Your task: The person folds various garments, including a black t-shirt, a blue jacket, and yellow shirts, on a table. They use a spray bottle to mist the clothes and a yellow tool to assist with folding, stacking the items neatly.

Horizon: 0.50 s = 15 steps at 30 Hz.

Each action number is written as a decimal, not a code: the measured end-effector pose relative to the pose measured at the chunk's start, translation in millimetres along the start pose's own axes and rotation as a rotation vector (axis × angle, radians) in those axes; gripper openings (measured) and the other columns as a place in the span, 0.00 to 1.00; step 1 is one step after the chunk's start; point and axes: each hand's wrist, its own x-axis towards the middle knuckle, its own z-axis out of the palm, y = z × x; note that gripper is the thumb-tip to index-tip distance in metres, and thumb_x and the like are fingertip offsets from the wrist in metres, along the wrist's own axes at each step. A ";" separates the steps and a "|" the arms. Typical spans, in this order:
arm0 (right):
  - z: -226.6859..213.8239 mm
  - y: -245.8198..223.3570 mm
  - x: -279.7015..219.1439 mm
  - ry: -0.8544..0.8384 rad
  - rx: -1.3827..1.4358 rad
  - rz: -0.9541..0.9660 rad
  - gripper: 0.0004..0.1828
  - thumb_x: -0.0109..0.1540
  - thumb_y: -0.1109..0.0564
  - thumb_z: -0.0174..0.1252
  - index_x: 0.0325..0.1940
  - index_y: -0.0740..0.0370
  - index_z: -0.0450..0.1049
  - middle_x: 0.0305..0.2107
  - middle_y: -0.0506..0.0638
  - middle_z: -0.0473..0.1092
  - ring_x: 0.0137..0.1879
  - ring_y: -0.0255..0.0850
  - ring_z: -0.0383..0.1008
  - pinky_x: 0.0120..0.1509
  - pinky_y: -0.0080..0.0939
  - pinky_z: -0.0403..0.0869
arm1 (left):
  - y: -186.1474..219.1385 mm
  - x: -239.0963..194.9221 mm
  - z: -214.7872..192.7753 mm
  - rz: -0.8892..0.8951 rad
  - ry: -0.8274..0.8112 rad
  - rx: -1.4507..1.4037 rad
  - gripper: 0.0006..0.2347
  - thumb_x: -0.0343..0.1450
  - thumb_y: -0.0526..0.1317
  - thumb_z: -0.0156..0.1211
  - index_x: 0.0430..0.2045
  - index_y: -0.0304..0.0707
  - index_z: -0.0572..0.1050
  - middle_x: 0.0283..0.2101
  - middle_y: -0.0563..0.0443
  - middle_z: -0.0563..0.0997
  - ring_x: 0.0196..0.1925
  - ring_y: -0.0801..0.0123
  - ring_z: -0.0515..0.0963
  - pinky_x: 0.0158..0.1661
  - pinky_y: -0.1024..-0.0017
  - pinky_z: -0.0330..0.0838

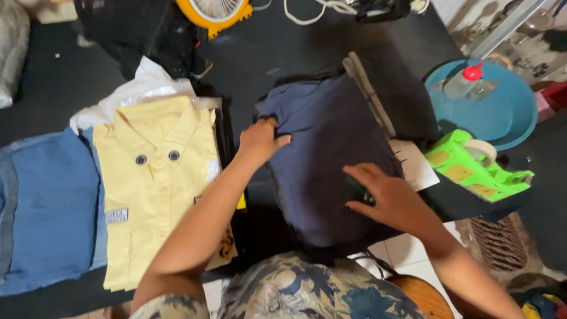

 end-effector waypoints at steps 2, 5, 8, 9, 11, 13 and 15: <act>10.9 -4.5 -4.1 -0.112 -0.035 0.062 0.38 0.56 0.43 0.65 0.69 0.47 0.65 0.61 0.50 0.66 0.45 0.54 0.79 0.48 0.51 0.76 | -5.0 13.0 18.7 -0.020 -0.115 -0.005 0.23 0.66 0.52 0.68 0.49 0.37 0.76 0.49 0.41 0.81 0.52 0.48 0.79 0.50 0.52 0.72; 24.9 -5.4 -5.5 -0.079 -0.048 0.064 0.37 0.56 0.43 0.64 0.69 0.48 0.65 0.63 0.52 0.63 0.41 0.53 0.79 0.46 0.50 0.77 | -19.4 37.2 29.8 0.062 -0.187 -0.142 0.21 0.64 0.48 0.69 0.48 0.36 0.77 0.48 0.38 0.82 0.51 0.51 0.81 0.50 0.57 0.74; 36.0 2.0 -14.7 -0.004 -0.040 0.047 0.35 0.57 0.45 0.64 0.68 0.49 0.66 0.63 0.51 0.63 0.42 0.52 0.79 0.45 0.49 0.77 | -32.2 70.6 29.9 0.096 -0.256 -0.544 0.20 0.62 0.45 0.71 0.43 0.31 0.80 0.46 0.37 0.83 0.48 0.57 0.82 0.50 0.63 0.75; 39.3 1.8 -16.2 0.066 -0.024 -0.003 0.34 0.57 0.45 0.64 0.66 0.51 0.66 0.62 0.52 0.63 0.44 0.53 0.79 0.44 0.50 0.77 | -34.6 80.8 25.1 0.020 -0.319 -0.638 0.19 0.63 0.45 0.71 0.43 0.32 0.80 0.46 0.36 0.83 0.48 0.58 0.80 0.49 0.63 0.73; 40.9 1.7 -19.1 0.095 0.008 0.001 0.34 0.57 0.46 0.64 0.66 0.51 0.66 0.62 0.52 0.64 0.45 0.53 0.79 0.45 0.50 0.77 | -30.8 95.1 16.0 -0.016 -0.331 -0.716 0.16 0.64 0.44 0.70 0.40 0.32 0.80 0.44 0.36 0.83 0.47 0.58 0.80 0.48 0.63 0.73; 38.6 0.0 -19.6 0.017 0.045 0.104 0.37 0.57 0.46 0.63 0.70 0.48 0.64 0.64 0.50 0.63 0.43 0.52 0.79 0.46 0.49 0.77 | -22.2 100.1 2.3 0.068 -0.223 -0.679 0.14 0.63 0.42 0.71 0.37 0.32 0.80 0.41 0.36 0.84 0.46 0.54 0.82 0.47 0.63 0.74; 30.3 1.0 -18.1 0.099 0.156 -0.003 0.36 0.58 0.47 0.64 0.69 0.52 0.63 0.62 0.53 0.65 0.48 0.54 0.77 0.47 0.49 0.76 | -15.5 96.1 -16.0 0.039 -0.122 -0.354 0.11 0.64 0.41 0.69 0.34 0.36 0.80 0.40 0.41 0.85 0.46 0.54 0.82 0.46 0.61 0.73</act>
